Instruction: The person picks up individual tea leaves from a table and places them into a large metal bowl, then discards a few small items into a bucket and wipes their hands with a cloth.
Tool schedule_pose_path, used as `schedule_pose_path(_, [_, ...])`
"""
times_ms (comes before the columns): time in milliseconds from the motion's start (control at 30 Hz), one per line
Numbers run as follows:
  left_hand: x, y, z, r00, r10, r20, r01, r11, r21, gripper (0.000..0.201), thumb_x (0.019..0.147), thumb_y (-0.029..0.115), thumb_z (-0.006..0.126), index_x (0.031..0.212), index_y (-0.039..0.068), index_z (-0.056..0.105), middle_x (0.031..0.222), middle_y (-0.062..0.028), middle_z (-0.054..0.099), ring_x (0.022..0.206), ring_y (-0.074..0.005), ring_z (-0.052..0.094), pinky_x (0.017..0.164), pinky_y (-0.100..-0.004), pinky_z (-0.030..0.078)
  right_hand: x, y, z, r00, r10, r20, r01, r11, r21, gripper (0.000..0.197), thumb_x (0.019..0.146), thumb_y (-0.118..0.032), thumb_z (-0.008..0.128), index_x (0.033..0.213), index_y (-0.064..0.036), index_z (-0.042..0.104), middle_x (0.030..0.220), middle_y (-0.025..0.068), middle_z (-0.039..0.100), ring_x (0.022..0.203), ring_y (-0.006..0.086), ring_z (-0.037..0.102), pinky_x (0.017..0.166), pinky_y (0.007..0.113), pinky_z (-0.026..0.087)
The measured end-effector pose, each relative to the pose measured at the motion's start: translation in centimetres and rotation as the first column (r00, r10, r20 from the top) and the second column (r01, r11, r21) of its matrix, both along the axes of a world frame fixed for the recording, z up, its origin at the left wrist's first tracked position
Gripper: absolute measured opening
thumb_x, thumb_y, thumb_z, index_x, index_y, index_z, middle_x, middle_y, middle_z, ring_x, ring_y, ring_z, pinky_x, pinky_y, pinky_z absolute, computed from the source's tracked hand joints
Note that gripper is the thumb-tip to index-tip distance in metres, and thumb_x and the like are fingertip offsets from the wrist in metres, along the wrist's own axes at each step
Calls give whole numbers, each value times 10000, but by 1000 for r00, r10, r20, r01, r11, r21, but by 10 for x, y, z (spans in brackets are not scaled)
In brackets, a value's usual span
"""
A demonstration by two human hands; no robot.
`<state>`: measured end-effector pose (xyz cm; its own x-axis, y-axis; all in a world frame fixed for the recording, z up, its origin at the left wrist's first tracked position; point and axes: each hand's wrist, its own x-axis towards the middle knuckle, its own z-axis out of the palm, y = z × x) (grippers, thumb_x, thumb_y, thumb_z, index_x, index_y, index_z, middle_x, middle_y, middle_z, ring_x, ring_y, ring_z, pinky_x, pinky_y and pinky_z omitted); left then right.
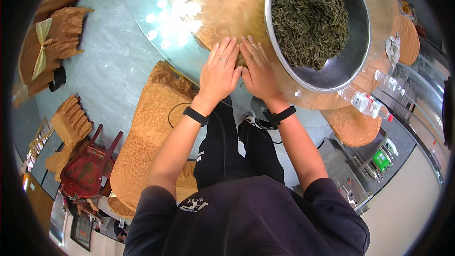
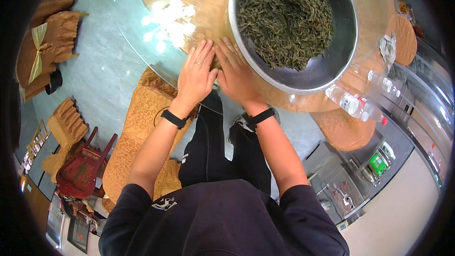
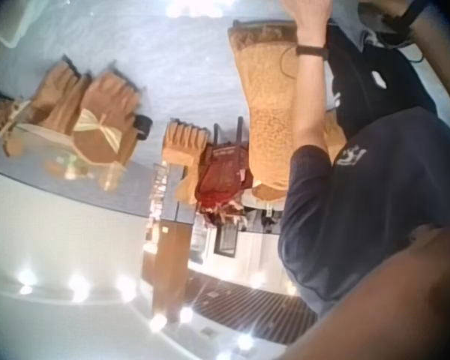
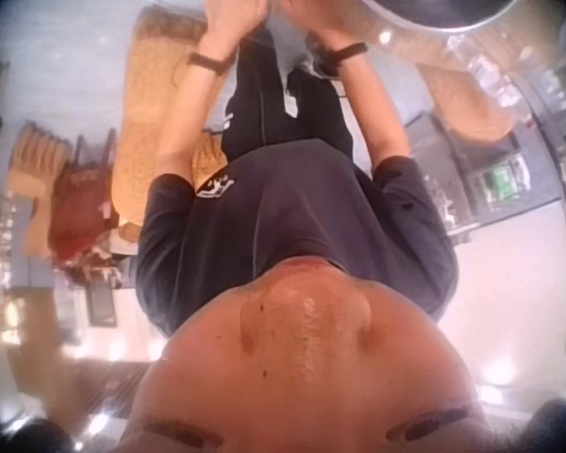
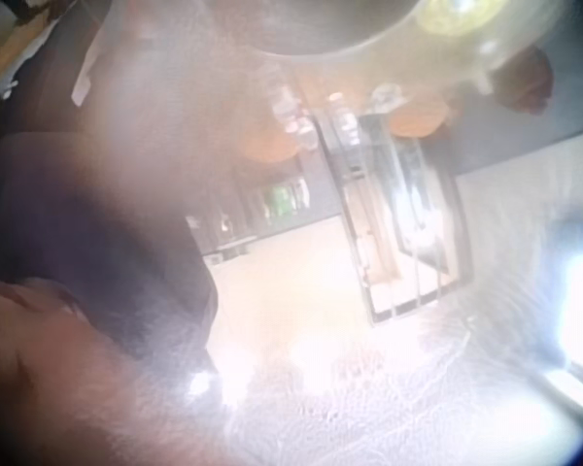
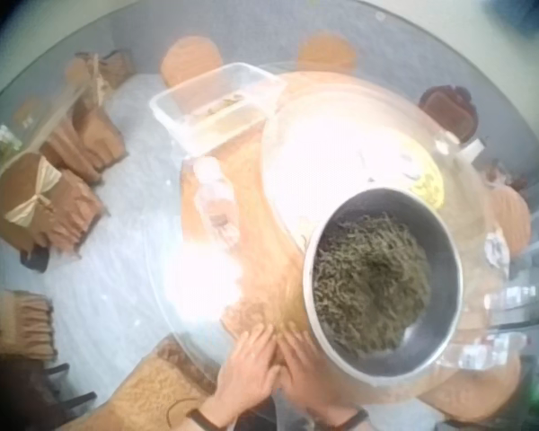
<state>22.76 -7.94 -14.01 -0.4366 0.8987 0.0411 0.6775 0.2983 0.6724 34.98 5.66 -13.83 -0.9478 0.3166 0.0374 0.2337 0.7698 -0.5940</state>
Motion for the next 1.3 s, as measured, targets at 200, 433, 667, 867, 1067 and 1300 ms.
schedule_pose_path(200, [60, 16, 0, 998, 36, 60, -36, 999, -7, 645, 941, 190, 677, 1509, -64, 510, 1634, -223, 457, 1552, -409, 378, 1277, -551, 307, 57, 11, 3, 1000, -7, 25, 10, 994, -108, 592, 979, -134, 560, 1542, 34, 483, 1625, 210, 475, 1545, 414, 396, 1281, 535, 310])
schedule_pose_path(433, [161, 35, -4, 988, -137, 71, 130, 987, 98, 598, 947, 204, 687, 1445, -96, 549, 1570, -228, 520, 1506, -405, 441, 1258, -542, 339, 179, 21, 0, 996, -88, 17, 89, 996, -24, 683, 846, -78, 575, 1515, 45, 510, 1561, 247, 519, 1479, 430, 464, 1248, 528, 374])
schedule_pose_path(667, [270, 59, -8, 970, -234, 59, 227, 968, 105, 566, 972, 189, 659, 1452, -88, 542, 1549, -235, 534, 1490, -408, 455, 1254, -541, 345, 300, 29, -1, 981, -174, -86, 171, 984, -37, 702, 818, -23, 546, 1516, 39, 506, 1594, 223, 504, 1513, 415, 440, 1276, 544, 334])
schedule_pose_path(867, [337, 66, -18, 970, -239, -50, 243, 961, 129, 539, 1014, 190, 616, 1482, -61, 528, 1574, -228, 518, 1503, -402, 442, 1266, -542, 320, 363, 31, -4, 970, -214, -117, 209, 976, -56, 659, 856, -26, 544, 1510, 39, 511, 1601, 210, 503, 1525, 390, 428, 1281, 527, 337])
schedule_pose_path(1067, [368, 72, -23, 969, -214, -119, 233, 958, 170, 544, 1019, 236, 634, 1460, -71, 548, 1538, -229, 551, 1498, -395, 454, 1259, -537, 335, 393, 31, -12, 961, -233, -146, 230, 972, -39, 620, 898, -56, 576, 1510, 35, 519, 1608, 185, 505, 1538, 367, 418, 1286, 522, 333])
schedule_pose_path(1300, [367, 70, -21, 966, -242, -93, 254, 955, 154, 551, 1015, 228, 627, 1469, -72, 541, 1538, -231, 552, 1504, -396, 447, 1261, -530, 334, 398, 30, -9, 968, -223, -115, 221, 975, -30, 616, 901, -58, 570, 1509, 27, 526, 1617, 183, 494, 1553, 352, 398, 1294, 519, 321])
